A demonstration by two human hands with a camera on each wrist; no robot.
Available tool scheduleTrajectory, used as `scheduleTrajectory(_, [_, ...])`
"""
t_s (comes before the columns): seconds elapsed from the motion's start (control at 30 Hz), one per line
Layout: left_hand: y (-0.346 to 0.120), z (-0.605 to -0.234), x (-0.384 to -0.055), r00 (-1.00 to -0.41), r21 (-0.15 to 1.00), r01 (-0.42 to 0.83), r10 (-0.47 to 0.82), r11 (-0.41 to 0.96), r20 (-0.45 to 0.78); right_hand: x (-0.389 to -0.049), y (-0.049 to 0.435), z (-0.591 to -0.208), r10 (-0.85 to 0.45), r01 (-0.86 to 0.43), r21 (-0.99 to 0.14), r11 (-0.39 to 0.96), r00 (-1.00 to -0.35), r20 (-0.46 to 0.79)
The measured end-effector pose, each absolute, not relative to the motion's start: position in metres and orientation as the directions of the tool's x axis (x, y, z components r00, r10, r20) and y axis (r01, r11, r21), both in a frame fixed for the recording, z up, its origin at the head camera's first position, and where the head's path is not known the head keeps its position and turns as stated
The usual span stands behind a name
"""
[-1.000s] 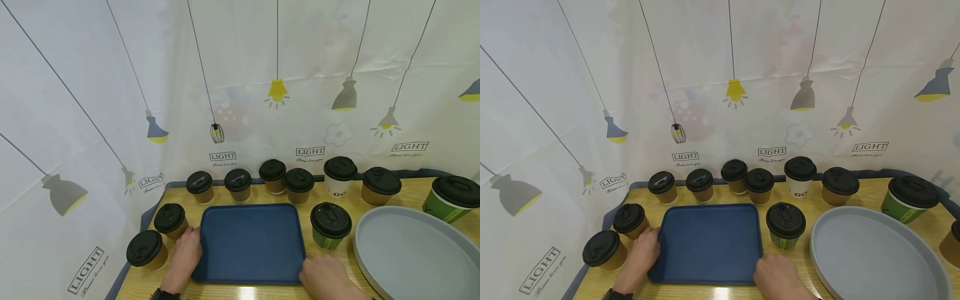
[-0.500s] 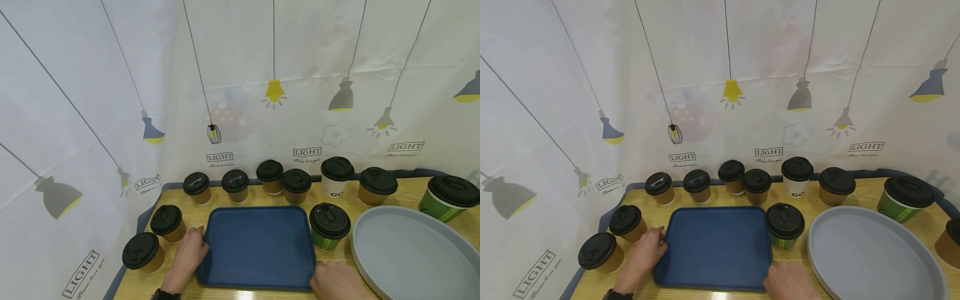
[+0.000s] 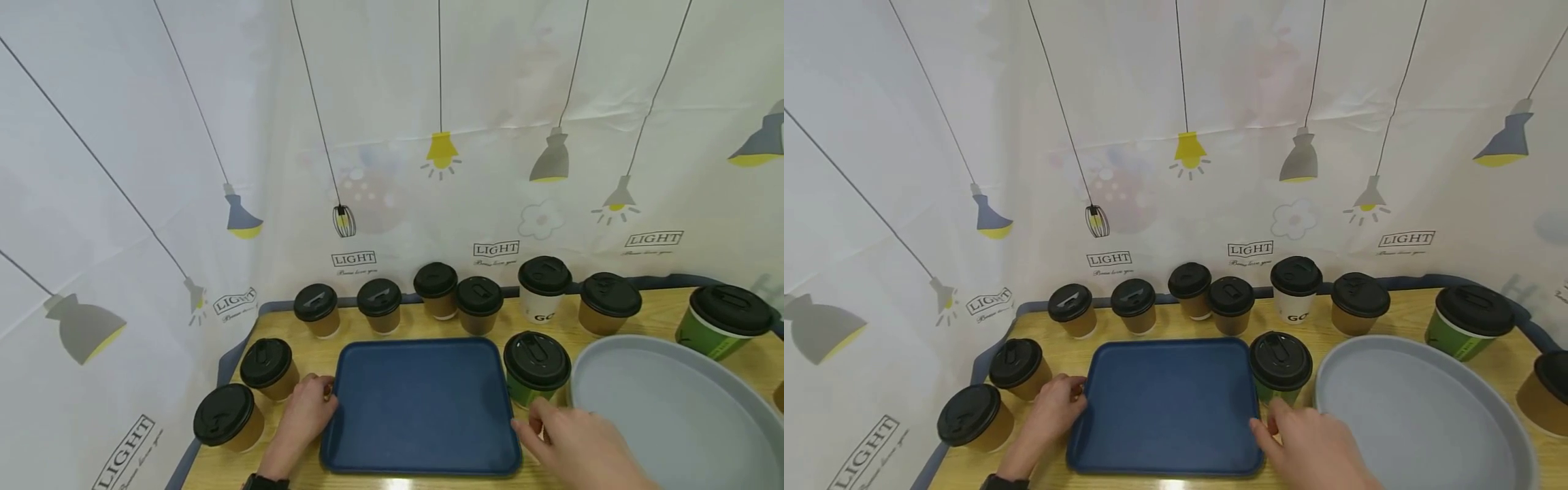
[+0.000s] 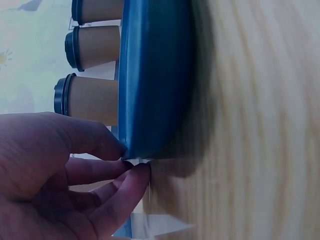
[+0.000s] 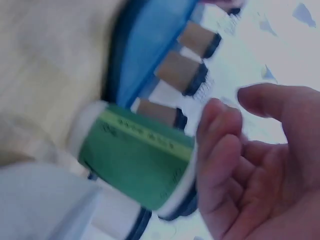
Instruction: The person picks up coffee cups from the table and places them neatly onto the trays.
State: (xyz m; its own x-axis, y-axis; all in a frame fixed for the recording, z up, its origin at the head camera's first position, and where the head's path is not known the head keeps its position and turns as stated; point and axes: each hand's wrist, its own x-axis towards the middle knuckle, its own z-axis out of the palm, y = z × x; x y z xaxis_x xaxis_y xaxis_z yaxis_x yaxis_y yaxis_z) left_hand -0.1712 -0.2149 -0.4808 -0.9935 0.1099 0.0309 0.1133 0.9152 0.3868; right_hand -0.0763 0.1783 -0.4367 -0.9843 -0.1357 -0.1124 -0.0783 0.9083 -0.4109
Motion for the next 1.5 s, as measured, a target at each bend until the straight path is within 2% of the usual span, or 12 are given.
scheduleTrajectory(0.23, [-0.216,-0.481,-0.172,-0.994,0.401,0.107,0.111,0.910,0.013,-0.076,0.193,-0.422,-0.055,-0.139,-0.487,0.862,-0.982,0.183])
scheduleTrajectory(0.4, [-0.216,-0.481,-0.171,-0.991,0.404,0.129,0.127,0.905,0.032,-0.084,0.198,-0.426,0.028,-0.209,-0.521,0.827,-0.912,0.410])
scheduleTrajectory(0.6, [-0.218,-0.482,-0.172,-0.991,0.409,0.132,0.125,0.903,0.044,-0.097,0.193,-0.436,0.112,-0.316,-0.590,0.743,-0.810,0.575])
scheduleTrajectory(0.67, [-0.218,-0.483,-0.172,-0.991,0.411,0.132,0.126,0.902,0.040,-0.101,0.190,-0.439,0.128,-0.332,-0.617,0.713,-0.804,0.580])
scheduleTrajectory(0.8, [-0.219,-0.482,-0.173,-0.992,0.414,0.123,0.124,0.902,0.026,-0.110,0.184,-0.442,0.150,-0.268,-0.660,0.702,-0.850,0.504])
scheduleTrajectory(0.97, [-0.219,-0.482,-0.172,-0.992,0.422,0.115,0.122,0.899,0.009,-0.120,0.178,-0.446,0.151,-0.159,-0.645,0.747,-0.905,0.398])
scheduleTrajectory(1.1, [-0.220,-0.482,-0.172,-0.992,0.430,0.120,0.128,0.895,0.009,-0.124,0.177,-0.452,0.129,-0.124,-0.618,0.776,-0.928,0.348])
scheduleTrajectory(1.5, [-0.219,-0.482,-0.171,-0.990,0.435,0.130,0.137,0.891,0.016,-0.125,0.179,-0.455,0.100,-0.136,-0.573,0.808,-0.927,0.361])
